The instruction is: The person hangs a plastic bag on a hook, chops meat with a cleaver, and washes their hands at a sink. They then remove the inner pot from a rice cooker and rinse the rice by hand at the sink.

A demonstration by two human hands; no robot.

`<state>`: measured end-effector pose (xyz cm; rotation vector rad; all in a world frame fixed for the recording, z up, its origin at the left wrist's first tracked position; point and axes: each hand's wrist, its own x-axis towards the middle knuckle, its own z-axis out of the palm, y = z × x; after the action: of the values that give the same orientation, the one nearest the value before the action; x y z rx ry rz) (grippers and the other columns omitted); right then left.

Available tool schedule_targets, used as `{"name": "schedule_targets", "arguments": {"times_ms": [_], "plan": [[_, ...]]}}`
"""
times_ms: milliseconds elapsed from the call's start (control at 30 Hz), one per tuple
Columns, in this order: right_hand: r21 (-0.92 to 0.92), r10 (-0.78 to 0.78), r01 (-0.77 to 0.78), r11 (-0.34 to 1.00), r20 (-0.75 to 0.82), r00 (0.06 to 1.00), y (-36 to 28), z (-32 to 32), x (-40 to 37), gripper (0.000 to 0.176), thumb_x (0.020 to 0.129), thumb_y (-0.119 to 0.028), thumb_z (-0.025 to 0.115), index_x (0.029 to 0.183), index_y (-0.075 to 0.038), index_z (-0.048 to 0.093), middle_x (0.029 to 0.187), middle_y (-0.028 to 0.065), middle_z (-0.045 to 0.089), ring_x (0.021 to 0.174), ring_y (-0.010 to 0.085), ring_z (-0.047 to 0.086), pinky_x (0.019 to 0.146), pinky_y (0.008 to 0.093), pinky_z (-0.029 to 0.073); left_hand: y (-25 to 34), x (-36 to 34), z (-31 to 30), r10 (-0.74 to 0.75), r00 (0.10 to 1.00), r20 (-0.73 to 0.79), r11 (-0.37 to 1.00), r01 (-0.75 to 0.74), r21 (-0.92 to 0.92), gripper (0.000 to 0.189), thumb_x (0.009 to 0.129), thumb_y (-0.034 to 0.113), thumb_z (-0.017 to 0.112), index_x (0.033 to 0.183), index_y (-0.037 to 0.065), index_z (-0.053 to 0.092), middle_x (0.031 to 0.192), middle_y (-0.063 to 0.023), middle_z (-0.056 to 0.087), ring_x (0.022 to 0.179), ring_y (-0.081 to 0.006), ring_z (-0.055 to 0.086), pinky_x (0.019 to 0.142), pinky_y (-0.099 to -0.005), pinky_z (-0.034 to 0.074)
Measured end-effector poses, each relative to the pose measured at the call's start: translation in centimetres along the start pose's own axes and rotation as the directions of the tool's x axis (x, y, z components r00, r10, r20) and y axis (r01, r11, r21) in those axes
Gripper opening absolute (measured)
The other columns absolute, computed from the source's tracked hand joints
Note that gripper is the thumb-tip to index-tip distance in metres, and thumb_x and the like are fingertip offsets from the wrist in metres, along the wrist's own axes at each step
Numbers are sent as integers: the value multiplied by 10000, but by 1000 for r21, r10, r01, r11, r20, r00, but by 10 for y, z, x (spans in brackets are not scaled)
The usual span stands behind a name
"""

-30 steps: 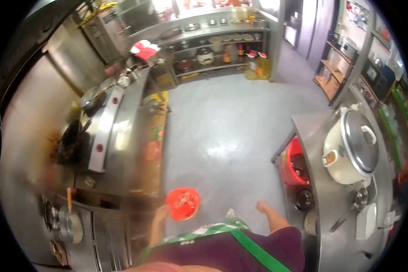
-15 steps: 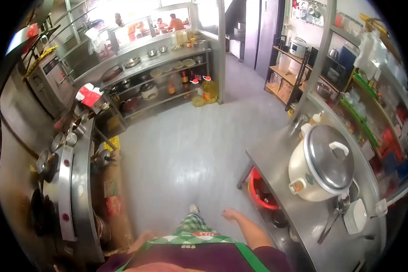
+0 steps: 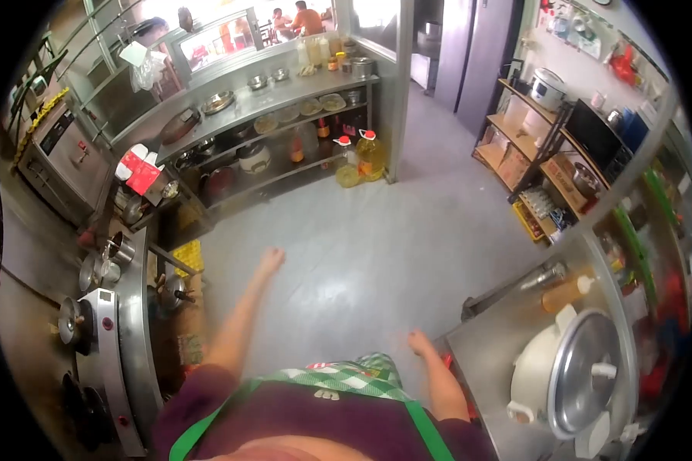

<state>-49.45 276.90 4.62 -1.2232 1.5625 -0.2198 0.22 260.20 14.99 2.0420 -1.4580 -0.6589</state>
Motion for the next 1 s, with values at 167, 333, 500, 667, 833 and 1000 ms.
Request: {"name": "schedule_targets", "arguments": {"times_ms": [167, 333, 500, 667, 833, 1000], "plan": [[157, 135, -143, 977, 64, 989, 12, -62, 74, 160, 799, -165, 443, 814, -34, 533, 662, 92, 582, 430, 167, 527, 375, 305, 425, 231, 131, 7, 262, 963, -65, 946, -270, -182, 309, 770, 283, 497, 787, 1, 622, 770, -173, 621, 750, -301, 606, 664, -383, 450], [298, 361, -327, 897, -63, 931, -5, -143, 129, 166, 804, -172, 449, 830, -26, 524, 653, 95, 586, 435, 184, 543, 387, 330, 454, 371, 226, 29, 412, 902, -132, 878, -431, -209, 247, 784, 230, 481, 888, 61, 628, 852, -124, 628, 829, -282, 595, 735, -350, 459], [223, 431, -395, 891, -150, 890, -14, -238, 180, 193, 831, -164, 430, 809, -20, 557, 600, 97, 563, 444, 180, 532, 368, 317, 425, 462, 326, 16, 560, 766, -317, 733, -636, -243, 290, 762, 237, 579, 957, 22, 581, 868, -139, 607, 826, -271, 584, 735, -349, 457], [313, 380, -303, 900, -223, 898, -34, -312, 244, 166, 812, -140, 416, 881, -17, 504, 629, 120, 557, 392, 181, 502, 326, 306, 413, 564, 444, -1, 702, 536, -469, 584, -810, -50, 346, 771, 316, 568, 923, 6, 594, 869, -172, 590, 858, -317, 542, 769, -399, 422], [529, 427, -229, 817, -289, 857, -43, -341, 287, 169, 819, -141, 394, 884, -31, 506, 598, 117, 532, 387, 190, 491, 297, 308, 382, 669, 560, -3, 756, 391, -525, 509, -855, 96, 491, 781, 387, 558, 1067, -11, 534, 1033, -221, 545, 1023, -347, 491, 903, -408, 366], [592, 607, -361, 721, -288, 741, -45, -344, 302, 178, 800, -120, 395, 846, -10, 528, 600, 136, 550, 419, 243, 533, 333, 358, 418, 767, 686, -20, 709, 362, -605, 540, -831, 135, 731, 747, 488, 581, 1169, -82, 406, 1067, -263, 515, 1039, -377, 470, 902, -423, 363]]}}
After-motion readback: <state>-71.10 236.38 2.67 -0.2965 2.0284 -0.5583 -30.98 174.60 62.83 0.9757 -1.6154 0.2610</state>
